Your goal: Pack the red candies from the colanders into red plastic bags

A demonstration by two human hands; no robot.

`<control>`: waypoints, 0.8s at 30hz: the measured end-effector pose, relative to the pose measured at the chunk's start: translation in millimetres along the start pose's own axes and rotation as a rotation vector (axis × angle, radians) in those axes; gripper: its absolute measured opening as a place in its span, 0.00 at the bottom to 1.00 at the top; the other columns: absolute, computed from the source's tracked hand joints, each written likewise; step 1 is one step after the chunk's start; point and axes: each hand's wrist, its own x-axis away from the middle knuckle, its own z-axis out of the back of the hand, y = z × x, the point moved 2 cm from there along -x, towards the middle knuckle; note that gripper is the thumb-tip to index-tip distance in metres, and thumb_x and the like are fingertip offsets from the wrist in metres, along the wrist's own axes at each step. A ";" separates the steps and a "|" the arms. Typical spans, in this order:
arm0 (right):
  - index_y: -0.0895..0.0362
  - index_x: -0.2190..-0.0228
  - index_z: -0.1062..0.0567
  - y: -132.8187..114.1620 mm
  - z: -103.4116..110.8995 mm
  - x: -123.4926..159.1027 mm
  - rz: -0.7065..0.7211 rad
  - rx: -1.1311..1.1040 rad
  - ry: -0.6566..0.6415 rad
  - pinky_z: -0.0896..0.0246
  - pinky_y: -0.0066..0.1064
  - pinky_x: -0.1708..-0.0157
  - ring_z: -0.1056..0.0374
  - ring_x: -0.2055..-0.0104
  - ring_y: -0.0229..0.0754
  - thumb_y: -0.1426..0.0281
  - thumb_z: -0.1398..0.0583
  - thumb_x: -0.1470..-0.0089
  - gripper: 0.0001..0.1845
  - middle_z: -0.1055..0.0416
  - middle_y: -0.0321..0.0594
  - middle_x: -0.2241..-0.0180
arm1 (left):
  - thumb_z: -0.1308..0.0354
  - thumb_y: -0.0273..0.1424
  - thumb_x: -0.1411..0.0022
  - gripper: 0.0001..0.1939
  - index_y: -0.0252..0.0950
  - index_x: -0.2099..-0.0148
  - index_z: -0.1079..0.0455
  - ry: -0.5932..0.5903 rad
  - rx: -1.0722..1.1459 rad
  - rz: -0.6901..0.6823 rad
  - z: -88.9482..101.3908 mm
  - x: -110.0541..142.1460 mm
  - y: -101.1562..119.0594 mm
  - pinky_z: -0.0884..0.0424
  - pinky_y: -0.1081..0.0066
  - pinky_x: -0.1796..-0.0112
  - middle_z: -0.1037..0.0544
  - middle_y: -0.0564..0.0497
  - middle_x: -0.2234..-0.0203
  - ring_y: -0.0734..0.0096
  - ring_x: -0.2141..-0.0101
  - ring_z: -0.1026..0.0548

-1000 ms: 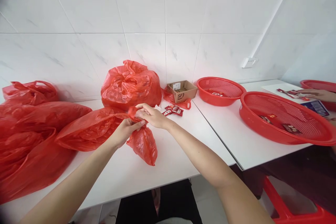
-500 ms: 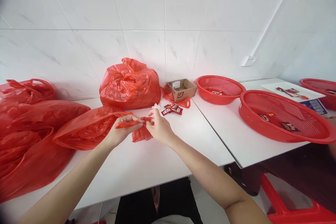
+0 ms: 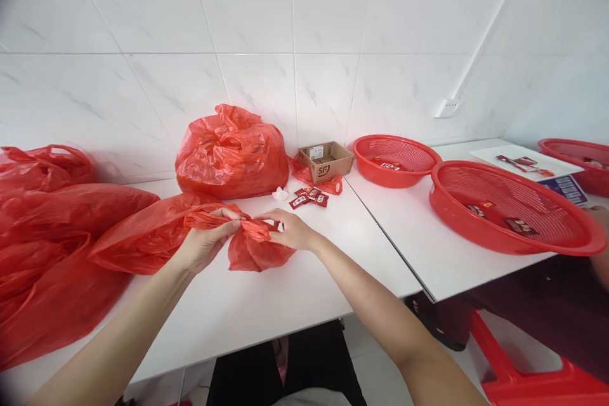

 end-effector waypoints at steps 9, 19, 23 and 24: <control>0.53 0.54 0.25 -11.7 -14.6 1.6 0.036 0.058 0.009 0.36 0.38 0.53 0.30 0.55 0.44 0.70 0.45 0.40 0.14 0.25 0.40 0.56 | 0.32 0.35 0.50 0.10 0.36 0.71 0.29 -0.045 -0.063 0.030 -8.6 0.2 -1.0 0.31 0.66 0.58 0.24 0.51 0.72 0.68 0.66 0.25; 0.57 0.62 0.28 -5.0 -31.5 8.4 0.002 -0.250 0.210 0.37 0.34 0.54 0.31 0.59 0.40 0.68 0.39 0.46 0.08 0.27 0.38 0.62 | 0.44 0.23 0.49 0.07 0.39 0.69 0.37 0.207 -0.617 -0.233 -6.7 -4.6 -7.2 0.35 0.69 0.67 0.29 0.55 0.72 0.69 0.70 0.30; 0.57 0.65 0.27 -0.2 -30.0 6.0 -0.091 -0.493 0.145 0.37 0.34 0.55 0.32 0.60 0.39 0.57 0.39 0.45 0.16 0.28 0.39 0.64 | 0.47 0.25 0.42 0.06 0.41 0.63 0.33 0.192 -0.793 -0.398 -14.5 0.0 -8.3 0.34 0.67 0.59 0.26 0.52 0.65 0.65 0.62 0.28; 0.58 0.66 0.27 0.6 -26.7 4.1 -0.128 -0.550 0.124 0.37 0.34 0.56 0.32 0.61 0.39 0.54 0.40 0.45 0.18 0.28 0.39 0.66 | 0.46 0.27 0.41 0.07 0.42 0.60 0.33 0.181 -0.825 -0.424 -14.8 0.9 -8.1 0.34 0.67 0.59 0.26 0.51 0.64 0.65 0.62 0.28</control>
